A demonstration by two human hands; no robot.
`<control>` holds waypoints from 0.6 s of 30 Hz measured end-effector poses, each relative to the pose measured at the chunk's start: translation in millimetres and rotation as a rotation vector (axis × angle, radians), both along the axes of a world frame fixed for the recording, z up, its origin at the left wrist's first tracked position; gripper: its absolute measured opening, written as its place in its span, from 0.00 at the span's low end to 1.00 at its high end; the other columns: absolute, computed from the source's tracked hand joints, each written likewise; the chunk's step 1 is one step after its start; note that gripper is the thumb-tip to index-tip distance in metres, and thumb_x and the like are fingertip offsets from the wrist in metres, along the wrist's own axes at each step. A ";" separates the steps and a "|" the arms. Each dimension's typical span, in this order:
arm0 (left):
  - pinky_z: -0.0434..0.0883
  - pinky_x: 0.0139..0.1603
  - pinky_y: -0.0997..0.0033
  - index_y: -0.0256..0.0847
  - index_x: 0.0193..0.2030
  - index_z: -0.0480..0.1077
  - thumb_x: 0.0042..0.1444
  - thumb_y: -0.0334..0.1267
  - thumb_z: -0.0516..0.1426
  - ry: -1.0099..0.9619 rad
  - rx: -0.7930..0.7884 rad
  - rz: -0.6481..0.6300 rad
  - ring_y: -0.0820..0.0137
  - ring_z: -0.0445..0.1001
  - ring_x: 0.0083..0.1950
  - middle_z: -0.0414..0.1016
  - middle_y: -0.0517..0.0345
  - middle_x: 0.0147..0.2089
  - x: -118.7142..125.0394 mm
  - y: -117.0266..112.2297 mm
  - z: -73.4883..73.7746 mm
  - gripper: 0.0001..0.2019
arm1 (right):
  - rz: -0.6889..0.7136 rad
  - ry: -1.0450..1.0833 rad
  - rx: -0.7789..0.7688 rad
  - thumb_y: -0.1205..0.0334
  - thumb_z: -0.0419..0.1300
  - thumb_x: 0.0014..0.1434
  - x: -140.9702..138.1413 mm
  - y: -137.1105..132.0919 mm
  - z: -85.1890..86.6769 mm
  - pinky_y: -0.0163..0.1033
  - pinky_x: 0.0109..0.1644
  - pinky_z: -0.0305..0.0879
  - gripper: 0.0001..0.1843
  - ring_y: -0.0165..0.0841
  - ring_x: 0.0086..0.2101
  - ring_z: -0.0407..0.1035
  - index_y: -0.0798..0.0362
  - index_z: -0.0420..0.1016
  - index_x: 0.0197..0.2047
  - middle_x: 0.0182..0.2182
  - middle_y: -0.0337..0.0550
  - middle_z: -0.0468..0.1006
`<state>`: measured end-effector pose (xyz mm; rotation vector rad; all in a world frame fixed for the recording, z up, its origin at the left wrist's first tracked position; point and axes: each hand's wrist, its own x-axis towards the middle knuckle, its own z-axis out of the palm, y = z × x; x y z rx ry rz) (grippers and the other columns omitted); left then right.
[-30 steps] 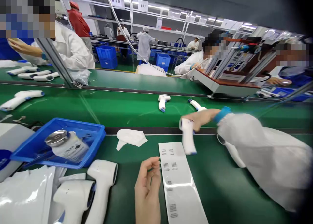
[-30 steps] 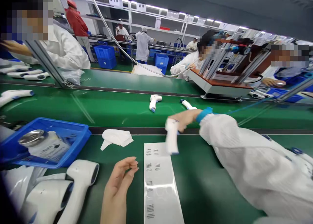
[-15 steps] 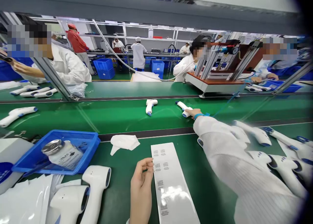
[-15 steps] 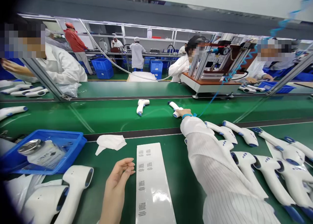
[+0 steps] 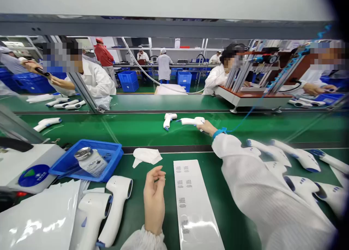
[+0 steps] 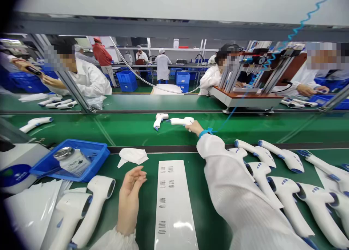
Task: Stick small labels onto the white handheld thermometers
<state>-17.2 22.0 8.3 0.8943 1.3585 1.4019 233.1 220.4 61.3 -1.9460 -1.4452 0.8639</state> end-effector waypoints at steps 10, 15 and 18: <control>0.66 0.21 0.75 0.54 0.73 0.40 0.51 0.34 0.62 -0.511 -0.326 -0.486 0.74 0.67 0.25 0.71 0.60 0.37 14.0 -15.6 24.2 0.47 | 0.798 0.123 0.122 0.65 0.69 0.50 -53.5 -147.0 -9.7 0.44 0.53 0.67 0.26 0.39 0.49 0.70 0.49 0.72 0.53 0.48 0.43 0.75; 0.68 0.23 0.77 0.60 0.72 0.39 0.59 0.39 0.60 -0.288 -0.310 -0.327 0.78 0.62 0.22 0.65 0.67 0.30 31.4 -23.5 12.1 0.42 | 0.449 0.007 0.229 0.66 0.62 0.59 -40.8 -172.3 -57.0 0.49 0.53 0.67 0.05 0.40 0.47 0.72 0.50 0.78 0.39 0.44 0.45 0.78; 0.69 0.23 0.76 0.59 0.72 0.39 0.61 0.40 0.58 -0.229 -0.292 -0.358 0.80 0.63 0.21 0.68 0.63 0.38 37.4 -23.5 5.4 0.39 | 0.429 0.030 0.219 0.69 0.62 0.58 -39.0 -176.8 -77.5 0.49 0.55 0.67 0.06 0.42 0.48 0.72 0.50 0.80 0.36 0.46 0.46 0.79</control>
